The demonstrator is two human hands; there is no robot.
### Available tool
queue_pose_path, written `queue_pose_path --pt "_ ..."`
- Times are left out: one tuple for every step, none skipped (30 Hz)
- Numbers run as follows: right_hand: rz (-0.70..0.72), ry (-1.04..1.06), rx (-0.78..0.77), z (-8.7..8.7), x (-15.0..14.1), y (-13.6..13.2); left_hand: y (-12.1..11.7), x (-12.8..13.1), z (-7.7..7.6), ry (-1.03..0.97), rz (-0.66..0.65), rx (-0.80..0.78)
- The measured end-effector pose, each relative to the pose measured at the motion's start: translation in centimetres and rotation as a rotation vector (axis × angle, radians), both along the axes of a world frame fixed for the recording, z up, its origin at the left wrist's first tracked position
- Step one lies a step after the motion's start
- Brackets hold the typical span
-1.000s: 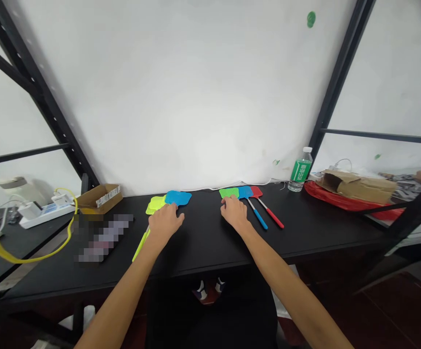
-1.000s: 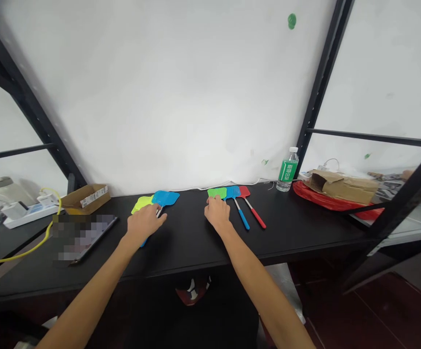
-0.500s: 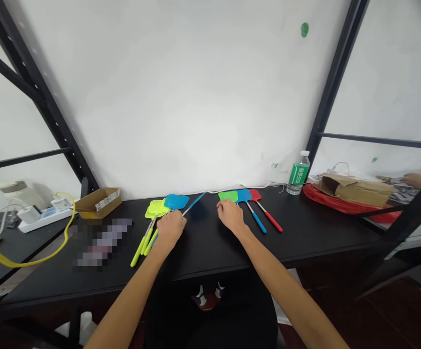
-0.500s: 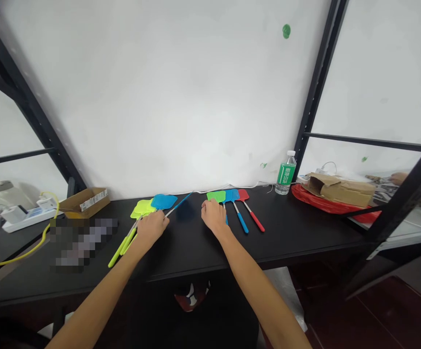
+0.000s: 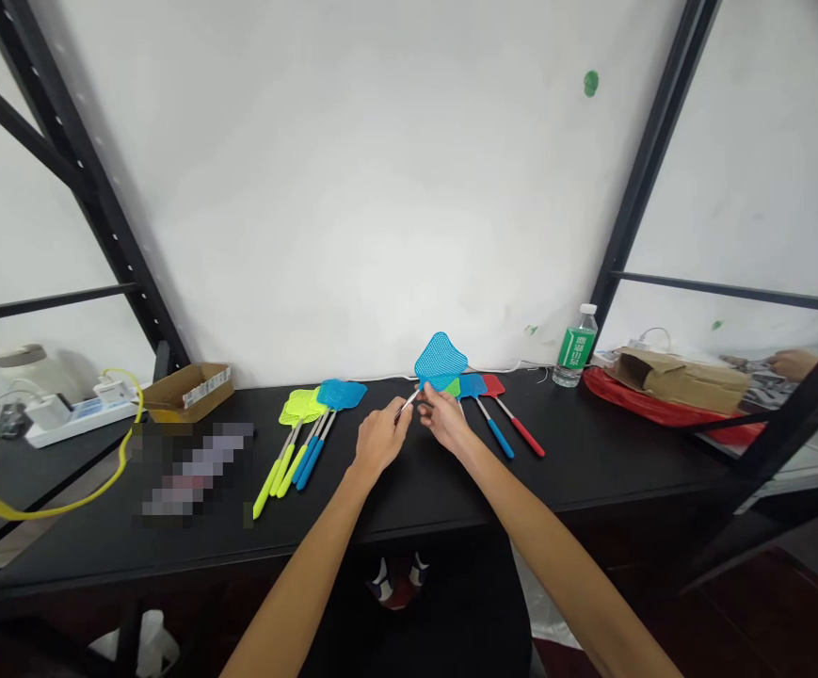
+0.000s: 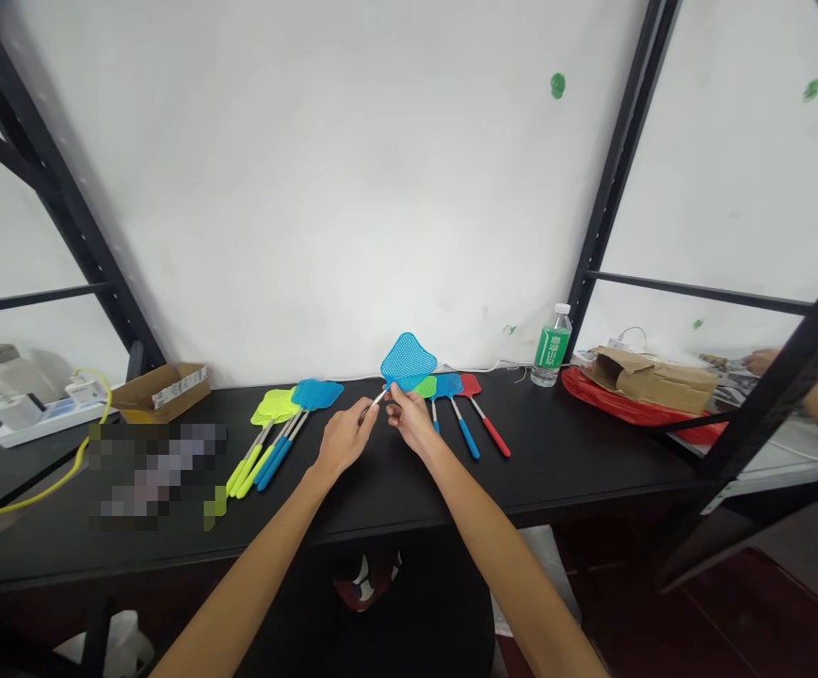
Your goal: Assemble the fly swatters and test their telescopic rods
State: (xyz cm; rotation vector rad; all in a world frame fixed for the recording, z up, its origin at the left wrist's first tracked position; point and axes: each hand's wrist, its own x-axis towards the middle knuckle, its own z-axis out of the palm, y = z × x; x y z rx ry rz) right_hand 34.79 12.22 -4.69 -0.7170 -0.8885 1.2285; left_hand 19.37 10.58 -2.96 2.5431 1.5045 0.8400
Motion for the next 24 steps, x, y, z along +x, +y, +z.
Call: queue_pose_path --pt "0.021 -0.003 0.013 -0.1 -0.1 0.0 0.0 -0.1 -0.1 0.04 0.007 0.008" --pt "0.029 -0.011 0.022 -0.2 -0.3 0.0 -0.1 -0.1 -0.2 0.08 0.014 0.014" --pt "0.023 -0.025 0.028 -0.4 -0.4 0.1 -0.1 -0.2 -0.3 0.117 0.02 0.018" --pt "0.002 -0.045 0.03 -0.5 -0.5 0.2 -0.1 -0.2 -0.4 0.144 0.026 0.021" --pt "-0.022 -0.073 0.032 -0.7 -0.6 0.2 -0.1 -0.3 -0.4 0.16 0.031 0.027" --pt "-0.045 -0.106 0.036 -0.8 -0.7 0.3 -0.1 -0.3 -0.5 0.165 0.036 0.034" --pt "-0.066 -0.138 0.041 -0.9 -0.7 0.3 -0.1 -0.4 -0.5 0.163 0.04 0.04" --pt "-0.082 -0.165 0.048 -0.9 -0.6 0.4 -0.1 -0.4 -0.5 0.156 0.043 0.047" --pt "-0.09 -0.183 0.052 -1.0 -0.6 0.3 -0.1 -0.5 -0.6 0.148 0.049 0.053" --pt "-0.089 -0.192 0.051 -1.0 -0.6 0.3 -0.1 -0.6 -0.6 0.141 0.055 0.059" --pt "-0.082 -0.196 0.046 -1.0 -0.5 0.3 -0.1 -0.7 -0.6 0.138 0.062 0.063" --pt "-0.075 -0.201 0.04 -1.0 -0.5 0.3 -0.1 -0.8 -0.6 0.136 0.068 0.068" --pt "-0.072 -0.211 0.035 -0.9 -0.5 0.3 -0.1 -0.9 -0.6 0.135 0.07 0.072" --pt "-0.08 -0.228 0.035 -0.9 -0.5 0.3 -0.1 -0.9 -0.6 0.134 0.069 0.076" --pt "-0.1 -0.248 0.041 -0.9 -0.5 0.3 -0.1 -0.9 -0.6 0.132 0.066 0.079" --pt "-0.132 -0.268 0.052 -0.9 -0.5 0.3 -0.1 -0.9 -0.6 0.13 0.064 0.082" --pt "-0.165 -0.286 0.064 -0.9 -0.5 0.3 -0.1 -0.9 -0.6 0.128 0.063 0.086" --pt "-0.194 -0.301 0.074 -1.0 -0.5 0.3 -0.1 -0.8 -0.7 0.126 0.065 0.09" --pt "-0.214 -0.312 0.082 -1.0 -0.5 0.4 -0.1 -0.8 -0.7 0.123 0.067 0.095" --pt "-0.23 -0.318 0.088 -1.0 -0.5 0.4 -0.1 -0.8 -0.7 0.118 0.068 0.1" --pt "-0.242 -0.32 0.093 -1.1 -0.5 0.4 -0.1 -0.7 -0.7 0.111 0.068 0.104" --pt "-0.253 -0.32 0.098 -1.1 -0.6 0.5 -0.1 -0.7 -0.7 0.102 0.066 0.109" --pt "-0.264 -0.317 0.1 -1.1 -0.6 0.5 -0.1 -0.7 -0.7 0.091 0.065 0.113" --pt "-0.274 -0.313 0.099 -1.2 -0.6 0.5 -0.1 -0.7 -0.7 0.082 0.066 0.119"
